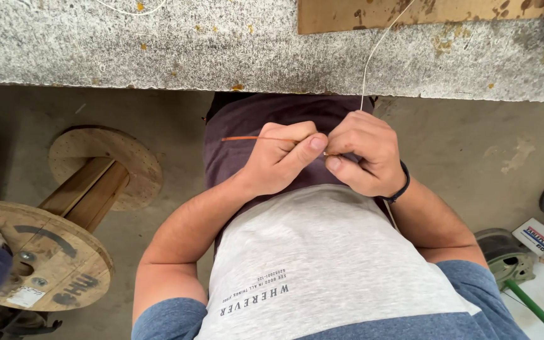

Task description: Securing copper windings in an electric motor stator by tying them with string at a repair bench

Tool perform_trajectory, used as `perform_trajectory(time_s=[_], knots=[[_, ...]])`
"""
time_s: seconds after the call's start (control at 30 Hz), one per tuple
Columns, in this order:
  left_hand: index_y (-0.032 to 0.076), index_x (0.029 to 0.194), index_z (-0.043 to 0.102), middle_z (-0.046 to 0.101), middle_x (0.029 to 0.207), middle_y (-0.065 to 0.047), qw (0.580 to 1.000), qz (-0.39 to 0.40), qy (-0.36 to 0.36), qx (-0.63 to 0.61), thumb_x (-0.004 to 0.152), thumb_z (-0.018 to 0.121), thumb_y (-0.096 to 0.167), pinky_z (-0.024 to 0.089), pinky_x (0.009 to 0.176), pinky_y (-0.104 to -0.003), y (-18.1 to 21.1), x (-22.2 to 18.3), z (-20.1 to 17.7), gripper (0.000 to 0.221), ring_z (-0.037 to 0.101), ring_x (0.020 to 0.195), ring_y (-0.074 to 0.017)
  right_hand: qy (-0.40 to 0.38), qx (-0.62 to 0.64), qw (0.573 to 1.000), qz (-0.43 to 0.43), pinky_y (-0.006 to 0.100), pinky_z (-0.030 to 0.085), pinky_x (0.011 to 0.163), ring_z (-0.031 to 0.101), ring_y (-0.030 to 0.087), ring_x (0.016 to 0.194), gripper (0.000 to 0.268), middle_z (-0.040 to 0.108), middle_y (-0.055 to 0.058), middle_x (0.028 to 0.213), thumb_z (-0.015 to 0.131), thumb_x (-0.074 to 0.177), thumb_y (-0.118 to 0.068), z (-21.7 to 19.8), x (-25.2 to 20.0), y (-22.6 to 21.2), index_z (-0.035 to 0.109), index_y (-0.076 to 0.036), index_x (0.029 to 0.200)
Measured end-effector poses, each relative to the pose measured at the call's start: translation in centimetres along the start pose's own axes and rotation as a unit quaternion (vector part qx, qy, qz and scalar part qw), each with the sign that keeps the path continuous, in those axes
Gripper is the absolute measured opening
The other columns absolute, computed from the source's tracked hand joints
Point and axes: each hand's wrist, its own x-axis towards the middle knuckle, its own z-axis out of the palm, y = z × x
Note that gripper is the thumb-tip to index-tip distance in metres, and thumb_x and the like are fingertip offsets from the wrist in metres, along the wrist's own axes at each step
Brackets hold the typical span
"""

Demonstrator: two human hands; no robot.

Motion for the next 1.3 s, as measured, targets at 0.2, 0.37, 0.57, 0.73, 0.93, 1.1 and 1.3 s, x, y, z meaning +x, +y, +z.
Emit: perform_trajectory(time_s=[0.2, 0.37, 0.57, 0.73, 0.93, 1.1, 1.3], knots=[[0.013, 0.069, 0.049, 0.038, 0.05, -0.005, 0.985, 0.074, -0.022, 0.155, 0.108, 0.053, 0.018, 0.041, 0.044, -0.03, 3.7, 0.8, -0.7, 0.04, 0.045, 0.04, -0.0256, -0.055, 0.076, 0.992, 0.09, 0.034, 0.042, 0.071, 0.061, 0.024, 0.067, 0.038, 0.064, 0.004, 0.077, 0.055, 0.104, -0.037, 0.0, 0.5, -0.6, 0.069, -0.006, 0.085], [0.014, 0.07, 0.05, 0.04, 0.052, -0.006, 0.988, 0.064, -0.011, 0.14, 0.108, 0.052, 0.02, 0.043, 0.045, -0.032, 3.7, 0.4, -0.3, 0.039, 0.048, 0.043, -0.0281, -0.043, 0.16, 0.977, 0.132, 0.032, 0.039, 0.07, 0.054, 0.018, 0.066, 0.026, 0.061, 0.004, 0.073, 0.062, 0.099, -0.023, 0.6, -0.6, 0.3, 0.067, -0.005, 0.082], [0.014, 0.065, 0.055, 0.044, 0.048, 0.003, 0.999, -0.012, 0.042, -0.019, 0.106, 0.053, 0.02, 0.041, 0.046, -0.025, 2.7, -0.7, 0.8, 0.042, 0.04, 0.043, -0.0141, 0.011, 0.158, 0.981, 0.114, 0.029, 0.038, 0.065, 0.044, 0.013, 0.063, 0.026, 0.056, 0.002, 0.068, 0.063, 0.098, -0.023, 1.3, -1.1, -0.5, 0.068, -0.004, 0.081], [0.01, 0.062, 0.053, 0.041, 0.042, 0.004, 0.987, -0.005, 0.133, -0.093, 0.108, 0.049, 0.025, 0.035, 0.041, -0.022, 2.7, -1.4, -1.0, 0.049, 0.036, 0.038, -0.0074, 0.062, 0.145, 0.983, 0.092, 0.028, 0.04, 0.063, 0.037, 0.014, 0.063, 0.027, 0.05, 0.002, 0.063, 0.063, 0.099, -0.02, 1.3, -1.5, -0.8, 0.067, -0.003, 0.078], [0.008, 0.062, 0.046, 0.039, 0.04, -0.002, 0.975, 0.07, 0.149, -0.152, 0.111, 0.044, 0.02, 0.039, 0.041, -0.027, 2.2, -2.9, -2.7, 0.051, 0.038, 0.034, -0.0171, 0.132, 0.164, 0.976, 0.058, 0.028, 0.042, 0.065, 0.039, 0.012, 0.057, 0.024, 0.048, 0.002, 0.059, 0.063, 0.098, -0.015, 2.3, -1.8, -0.6, 0.067, 0.001, 0.082], [0.009, 0.06, 0.045, 0.041, 0.038, -0.003, 0.969, 0.084, 0.135, -0.188, 0.112, 0.043, 0.024, 0.042, 0.041, -0.031, 2.0, -3.3, -3.6, 0.054, 0.041, 0.032, -0.0198, 0.184, 0.154, 0.97, 0.032, 0.032, 0.041, 0.069, 0.045, 0.014, 0.063, 0.024, 0.051, 0.005, 0.067, 0.061, 0.102, -0.015, 2.1, -1.3, -0.7, 0.067, 0.0, 0.084], [0.013, 0.048, 0.046, 0.047, 0.038, -0.003, 0.952, 0.203, 0.165, 0.156, 0.109, 0.046, 0.031, 0.047, 0.042, -0.027, 8.7, -2.0, -4.8, 0.064, 0.042, 0.032, -0.0182, 0.194, 0.003, 0.981, -0.001, 0.037, 0.038, 0.072, 0.048, 0.023, 0.068, 0.03, 0.056, 0.009, 0.074, 0.06, 0.105, -0.019, -2.4, -1.2, -0.4, 0.064, -0.001, 0.082]])
